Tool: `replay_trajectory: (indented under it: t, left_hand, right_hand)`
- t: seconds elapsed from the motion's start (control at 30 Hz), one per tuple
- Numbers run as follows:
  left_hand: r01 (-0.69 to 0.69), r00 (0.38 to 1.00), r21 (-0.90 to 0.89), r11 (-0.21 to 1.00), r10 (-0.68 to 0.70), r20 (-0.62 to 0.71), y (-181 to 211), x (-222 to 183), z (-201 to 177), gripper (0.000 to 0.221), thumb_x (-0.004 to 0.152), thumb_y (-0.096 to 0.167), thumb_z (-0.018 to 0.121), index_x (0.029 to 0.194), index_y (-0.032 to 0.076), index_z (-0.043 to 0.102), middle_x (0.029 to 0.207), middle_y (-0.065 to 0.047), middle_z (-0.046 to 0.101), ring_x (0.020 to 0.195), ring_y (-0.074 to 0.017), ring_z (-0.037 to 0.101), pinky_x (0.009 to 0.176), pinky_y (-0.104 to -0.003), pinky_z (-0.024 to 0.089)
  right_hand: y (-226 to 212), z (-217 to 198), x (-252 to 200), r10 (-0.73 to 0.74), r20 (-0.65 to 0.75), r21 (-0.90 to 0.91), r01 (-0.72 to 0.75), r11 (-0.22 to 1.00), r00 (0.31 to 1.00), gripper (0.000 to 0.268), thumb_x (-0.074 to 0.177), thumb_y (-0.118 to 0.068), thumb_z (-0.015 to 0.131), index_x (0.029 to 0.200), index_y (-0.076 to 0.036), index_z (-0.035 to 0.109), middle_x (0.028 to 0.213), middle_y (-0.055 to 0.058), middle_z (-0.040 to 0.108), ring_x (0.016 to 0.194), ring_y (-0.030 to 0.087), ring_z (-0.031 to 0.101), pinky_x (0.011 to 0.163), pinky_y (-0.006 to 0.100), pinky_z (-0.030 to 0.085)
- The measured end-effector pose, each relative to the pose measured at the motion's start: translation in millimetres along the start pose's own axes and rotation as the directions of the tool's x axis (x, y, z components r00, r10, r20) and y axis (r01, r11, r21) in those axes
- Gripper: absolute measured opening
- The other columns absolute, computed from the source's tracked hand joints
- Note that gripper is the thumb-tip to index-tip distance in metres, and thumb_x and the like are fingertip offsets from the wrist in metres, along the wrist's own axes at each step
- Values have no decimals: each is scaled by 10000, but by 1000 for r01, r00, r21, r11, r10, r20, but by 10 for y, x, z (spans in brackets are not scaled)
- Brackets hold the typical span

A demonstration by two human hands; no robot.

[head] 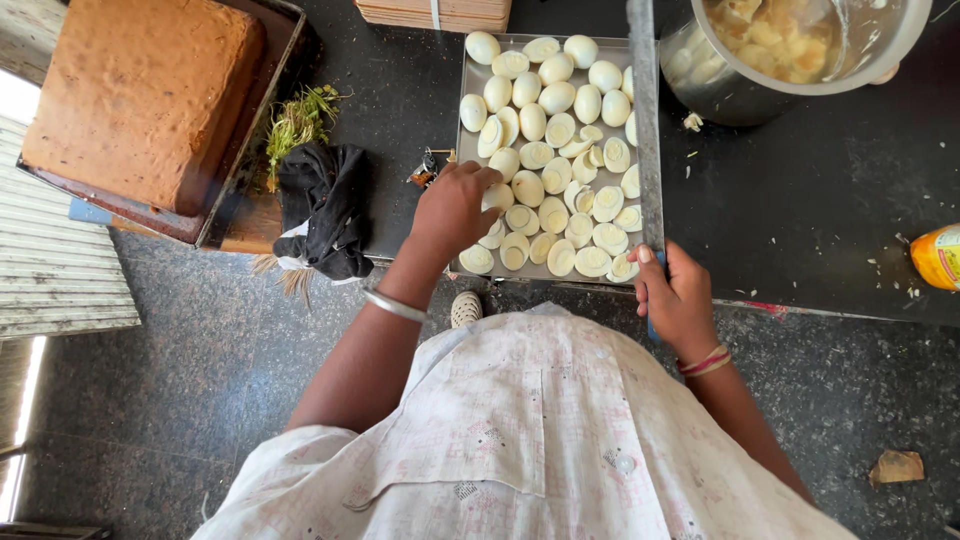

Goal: The person cuts boiled eggs in half using a long knife, placing the halves back onto a metal tray.

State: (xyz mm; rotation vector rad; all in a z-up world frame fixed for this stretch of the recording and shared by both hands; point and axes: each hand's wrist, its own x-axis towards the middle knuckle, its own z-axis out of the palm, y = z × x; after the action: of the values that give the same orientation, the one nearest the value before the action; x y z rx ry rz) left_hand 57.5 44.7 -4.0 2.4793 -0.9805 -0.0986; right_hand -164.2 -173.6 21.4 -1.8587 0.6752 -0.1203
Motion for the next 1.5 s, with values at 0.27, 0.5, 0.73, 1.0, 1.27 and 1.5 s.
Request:
replay_trajectory:
  t: [0.27,0.5,0.73,1.0,1.27,1.5]
  left_hand:
    - [-128,974,80,988,111,196,0,126,32,521,718,291,885,1125,94,625,948,-101,724,1054,-324,636,875,-449,535]
    - [30,977,-449,893,68,201,36,174,-84,486,730,211,853,1149,128,621,1046,-60,716,990,-238,696,872,-387,569]
    - [442,897,-856,-270,114,427,507,150,248,405,1041,183,451,1435,99,501,1159,-74,577,1032,-169,590,915,-364,530]
    - [433,888,-820,-374,24,459,466,130,349,450,960,63,432,1409,45,444,1202,-86,613,1084,-200,642,957,-353,568]
    - [395,910,-816,-423,55,411,437,-14,560,382,1078,192,572,1439,67,563,1120,-67,679,990,-163,646,808,-266,517]
    - [384,877,-772,-506,-62,476,619,-69,591,311,1077,388,574,1155,87,581,897,-20,600,778,-125,555,681,-269,474]
  right_hand:
    - [-52,107,121,-37,57,-34,39,999,998,307,1054,-309,554,991,-36,680,556,-10,527,458,57,495,439,256,408]
    - [-150,230,93,-89,165,-31,95,995,982,319,1060,-312,526,998,-36,674,523,-3,524,446,56,502,440,255,412]
    - [-568,415,287,-284,131,38,282,959,950,289,1071,-281,523,1007,-36,662,517,-3,519,447,61,498,446,260,391]
    - [-557,455,333,-255,84,9,255,967,963,251,1064,-258,566,1007,-28,648,557,10,565,466,67,550,439,266,434]
    - [-405,456,213,-280,164,-39,290,956,946,265,1055,-270,573,964,-24,612,571,3,586,471,71,570,447,260,446]
    - [-425,439,125,-289,190,-65,306,950,938,253,1042,-266,570,976,-26,615,572,13,596,476,82,595,448,269,465]
